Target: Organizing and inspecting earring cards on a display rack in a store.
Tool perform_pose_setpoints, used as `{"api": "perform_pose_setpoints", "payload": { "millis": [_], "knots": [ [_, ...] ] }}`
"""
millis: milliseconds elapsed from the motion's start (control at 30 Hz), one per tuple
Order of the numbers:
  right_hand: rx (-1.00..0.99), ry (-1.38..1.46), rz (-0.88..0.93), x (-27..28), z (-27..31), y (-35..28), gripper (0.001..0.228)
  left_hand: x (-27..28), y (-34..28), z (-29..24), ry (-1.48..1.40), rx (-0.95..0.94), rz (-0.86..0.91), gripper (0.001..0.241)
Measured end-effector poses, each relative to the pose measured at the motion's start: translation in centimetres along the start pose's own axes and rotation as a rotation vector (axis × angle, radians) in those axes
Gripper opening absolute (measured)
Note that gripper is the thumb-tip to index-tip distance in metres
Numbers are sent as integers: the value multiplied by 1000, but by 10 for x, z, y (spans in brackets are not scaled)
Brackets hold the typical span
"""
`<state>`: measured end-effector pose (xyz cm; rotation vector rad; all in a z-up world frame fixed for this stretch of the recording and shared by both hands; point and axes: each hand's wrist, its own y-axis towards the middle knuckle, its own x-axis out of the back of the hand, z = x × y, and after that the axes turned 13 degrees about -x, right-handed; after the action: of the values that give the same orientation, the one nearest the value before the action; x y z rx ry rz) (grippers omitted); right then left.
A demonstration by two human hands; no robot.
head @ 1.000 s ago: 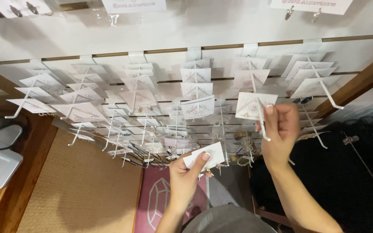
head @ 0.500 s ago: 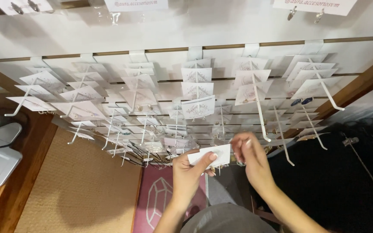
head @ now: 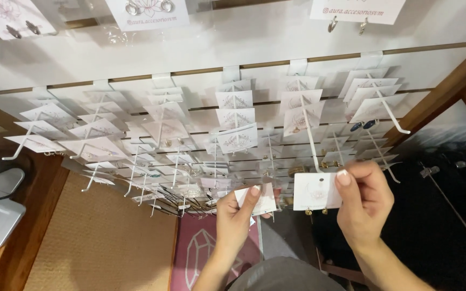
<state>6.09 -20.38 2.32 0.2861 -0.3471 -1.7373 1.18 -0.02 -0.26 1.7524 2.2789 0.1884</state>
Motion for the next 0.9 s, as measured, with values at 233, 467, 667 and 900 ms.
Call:
{"api": "perform_pose_setpoints", "payload": {
  "millis": [233, 467, 667, 900],
  "knots": [
    [-31, 0, 34, -4, 19, 4, 19, 4, 1, -5, 23, -65, -14, 39],
    [-56, -27, 49, -6, 28, 12, 20, 2, 8, -14, -29, 58, -92, 34],
    [-41, -52, 91, -8, 25, 17, 23, 1, 13, -14, -54, 68, -118, 34],
    [8, -129, 56, -11, 12, 22, 18, 6, 15, -26, 12, 27, -92, 38]
  ]
}}
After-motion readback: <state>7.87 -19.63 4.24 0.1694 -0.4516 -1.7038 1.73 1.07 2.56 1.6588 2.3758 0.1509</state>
